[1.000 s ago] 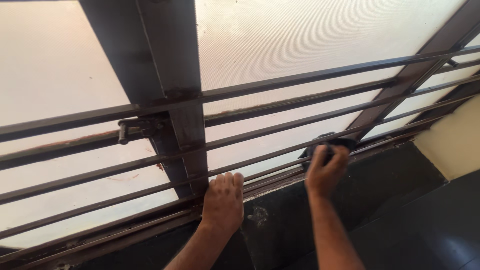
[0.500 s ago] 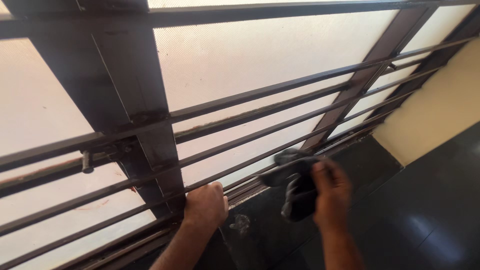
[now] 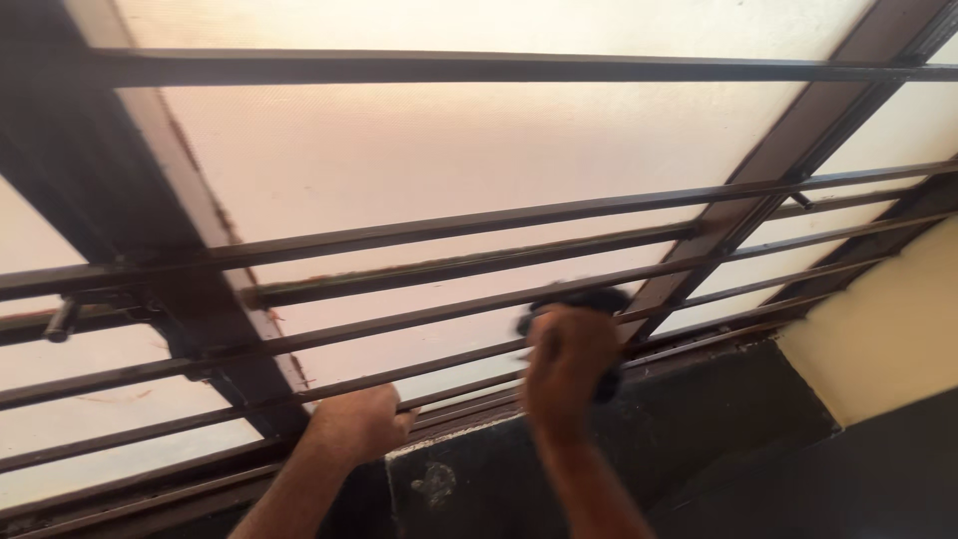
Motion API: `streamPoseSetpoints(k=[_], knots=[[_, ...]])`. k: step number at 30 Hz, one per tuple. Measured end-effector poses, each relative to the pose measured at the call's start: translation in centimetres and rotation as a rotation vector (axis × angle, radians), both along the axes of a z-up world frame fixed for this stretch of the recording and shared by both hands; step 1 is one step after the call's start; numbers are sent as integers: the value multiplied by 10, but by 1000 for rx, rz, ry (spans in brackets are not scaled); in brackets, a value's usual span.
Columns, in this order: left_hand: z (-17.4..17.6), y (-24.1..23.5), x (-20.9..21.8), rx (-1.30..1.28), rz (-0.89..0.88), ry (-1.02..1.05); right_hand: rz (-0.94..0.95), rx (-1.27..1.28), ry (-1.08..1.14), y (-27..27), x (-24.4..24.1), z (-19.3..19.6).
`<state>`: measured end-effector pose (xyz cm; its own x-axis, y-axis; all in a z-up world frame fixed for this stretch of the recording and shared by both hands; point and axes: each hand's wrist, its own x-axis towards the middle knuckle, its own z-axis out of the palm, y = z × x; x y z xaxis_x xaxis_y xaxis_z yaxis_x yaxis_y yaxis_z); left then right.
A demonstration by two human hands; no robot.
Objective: The person wipes the metal window frame and sill with a dark cloth. They clean the horizontal bars, vertical supports, and the bottom ledge of the window frame.
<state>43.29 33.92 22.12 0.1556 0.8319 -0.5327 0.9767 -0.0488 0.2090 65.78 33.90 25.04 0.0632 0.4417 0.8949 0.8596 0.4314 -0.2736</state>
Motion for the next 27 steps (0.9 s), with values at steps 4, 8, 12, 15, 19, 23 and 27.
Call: streamPoseSetpoints(k=[4,8,12,15,19,23,27], knots=[[5,-1,5,-20,18,76,264,-90,-116,-29,-34,2],[7,-9,11,36,116,101,448,-169,-368,-2,32,-9],[6,-15,16,140,152,85,388,-219,-473,22,132,-3],[5,-18,15,233,158,82,161,-157,-484,22,172,5],[-3,-18,15,322,159,106,53,-115,-207,17,137,-17],[-9,-13,14,281,122,165,7,-55,-110,10,57,-36],[-9,-14,8,229,57,224,402,-158,-195,-15,-45,-14]])
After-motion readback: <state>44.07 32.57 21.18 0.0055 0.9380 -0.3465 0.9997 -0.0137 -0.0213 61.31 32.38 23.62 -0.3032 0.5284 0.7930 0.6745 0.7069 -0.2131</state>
